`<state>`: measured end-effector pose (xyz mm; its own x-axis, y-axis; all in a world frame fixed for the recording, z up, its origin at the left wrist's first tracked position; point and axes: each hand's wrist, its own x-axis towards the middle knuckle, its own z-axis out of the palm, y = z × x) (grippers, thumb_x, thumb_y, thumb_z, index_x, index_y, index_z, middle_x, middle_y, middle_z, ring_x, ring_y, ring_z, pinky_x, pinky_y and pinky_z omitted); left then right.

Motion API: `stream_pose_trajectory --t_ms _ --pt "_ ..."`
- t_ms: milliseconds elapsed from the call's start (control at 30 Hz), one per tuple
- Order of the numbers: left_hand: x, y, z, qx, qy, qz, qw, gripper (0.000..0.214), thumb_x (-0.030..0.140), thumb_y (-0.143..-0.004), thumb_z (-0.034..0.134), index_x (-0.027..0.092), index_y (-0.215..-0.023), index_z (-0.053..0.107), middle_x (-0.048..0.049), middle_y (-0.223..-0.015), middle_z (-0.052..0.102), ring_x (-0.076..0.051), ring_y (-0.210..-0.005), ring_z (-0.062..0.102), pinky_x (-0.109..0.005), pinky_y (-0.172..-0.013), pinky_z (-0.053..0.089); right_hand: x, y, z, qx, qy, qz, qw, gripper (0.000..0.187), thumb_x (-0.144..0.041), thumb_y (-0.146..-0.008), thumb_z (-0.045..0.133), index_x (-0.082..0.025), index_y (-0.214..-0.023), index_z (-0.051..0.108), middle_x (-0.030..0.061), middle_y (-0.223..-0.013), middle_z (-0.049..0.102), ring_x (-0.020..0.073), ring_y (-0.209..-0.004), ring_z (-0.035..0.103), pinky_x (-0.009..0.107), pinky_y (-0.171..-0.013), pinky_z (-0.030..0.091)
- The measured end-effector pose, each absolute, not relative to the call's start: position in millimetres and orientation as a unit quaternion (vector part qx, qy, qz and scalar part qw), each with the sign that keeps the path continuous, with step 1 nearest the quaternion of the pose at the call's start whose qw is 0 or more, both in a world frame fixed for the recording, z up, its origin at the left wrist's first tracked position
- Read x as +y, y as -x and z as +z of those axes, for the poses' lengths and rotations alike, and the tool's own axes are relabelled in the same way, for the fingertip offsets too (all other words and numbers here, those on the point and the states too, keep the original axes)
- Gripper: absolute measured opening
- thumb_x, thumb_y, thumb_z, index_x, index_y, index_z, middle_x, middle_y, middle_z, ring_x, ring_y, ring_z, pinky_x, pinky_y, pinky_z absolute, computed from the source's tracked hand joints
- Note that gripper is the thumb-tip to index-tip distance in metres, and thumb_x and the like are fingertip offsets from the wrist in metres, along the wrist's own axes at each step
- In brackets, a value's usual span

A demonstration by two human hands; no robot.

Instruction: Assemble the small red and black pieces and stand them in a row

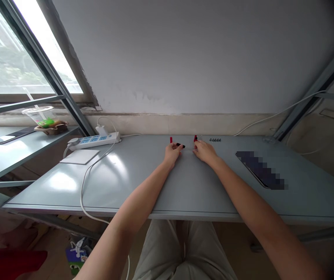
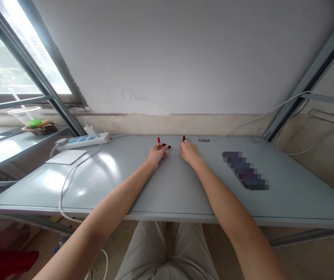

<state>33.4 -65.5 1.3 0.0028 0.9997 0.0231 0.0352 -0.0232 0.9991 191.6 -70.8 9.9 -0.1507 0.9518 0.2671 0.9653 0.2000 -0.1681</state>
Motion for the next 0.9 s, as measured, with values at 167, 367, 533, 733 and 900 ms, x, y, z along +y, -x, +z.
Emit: stream_pose_trajectory --t_ms 167,367,533,733,900 --pt "-64.7 -34.0 -3.6 0.508 -0.599 0.464 0.411 0.014 0.026 -0.074 0.057 0.014 -0.080 0.059 -0.0074 -0.082 0.064 -0.010 -0.061 0.052 -0.025 -0.062 0.044 -64.5 -209.0 8.5 -0.690 0.708 -0.003 0.151 0.016 -0.025 -0.079 0.054 -0.016 -0.091 0.059 0.0121 -0.090 0.062 0.0228 -0.085 0.057 0.030 -0.068 0.040" --pt "-71.3 -35.6 -5.1 0.473 -0.745 0.391 0.262 0.009 0.022 -0.073 0.058 0.020 -0.081 0.062 -0.0042 -0.081 0.065 -0.014 -0.064 0.053 -0.029 -0.070 0.042 -51.3 -226.1 -7.1 -0.643 0.740 0.025 0.198 0.016 -0.023 -0.077 0.054 -0.016 -0.088 0.063 0.0118 -0.090 0.064 0.0220 -0.083 0.059 0.029 -0.066 0.041" --pt "-69.0 -44.6 -3.5 0.481 -0.741 0.387 0.264 0.008 0.021 -0.072 0.059 0.020 -0.079 0.063 -0.0051 -0.080 0.064 -0.015 -0.066 0.055 -0.029 -0.071 0.042 -48.3 -226.7 -16.1 -0.630 0.736 0.046 0.244 0.018 -0.028 -0.076 0.055 -0.016 -0.086 0.064 0.0100 -0.086 0.066 0.0190 -0.077 0.059 0.027 -0.063 0.041" --pt "-58.0 -62.8 -1.7 0.481 -0.767 0.350 0.241 0.010 0.020 -0.071 0.059 0.018 -0.080 0.062 -0.0079 -0.081 0.065 -0.019 -0.073 0.057 -0.031 -0.072 0.043 -47.9 -226.6 -16.6 -0.619 0.737 0.061 0.263 0.021 -0.035 -0.075 0.058 -0.017 -0.082 0.066 0.0092 -0.083 0.066 0.0195 -0.078 0.060 0.028 -0.064 0.042" --pt "-43.9 -77.9 -1.3 0.505 -0.732 0.376 0.261 0.007 0.020 -0.069 0.061 0.018 -0.076 0.062 -0.0094 -0.082 0.065 -0.021 -0.080 0.057 -0.032 -0.076 0.042 -49.9 -225.4 -14.8 -0.618 0.736 0.070 0.266 0.022 -0.037 -0.074 0.058 -0.018 -0.082 0.067 0.0090 -0.082 0.067 0.0198 -0.078 0.061 0.028 -0.064 0.042"
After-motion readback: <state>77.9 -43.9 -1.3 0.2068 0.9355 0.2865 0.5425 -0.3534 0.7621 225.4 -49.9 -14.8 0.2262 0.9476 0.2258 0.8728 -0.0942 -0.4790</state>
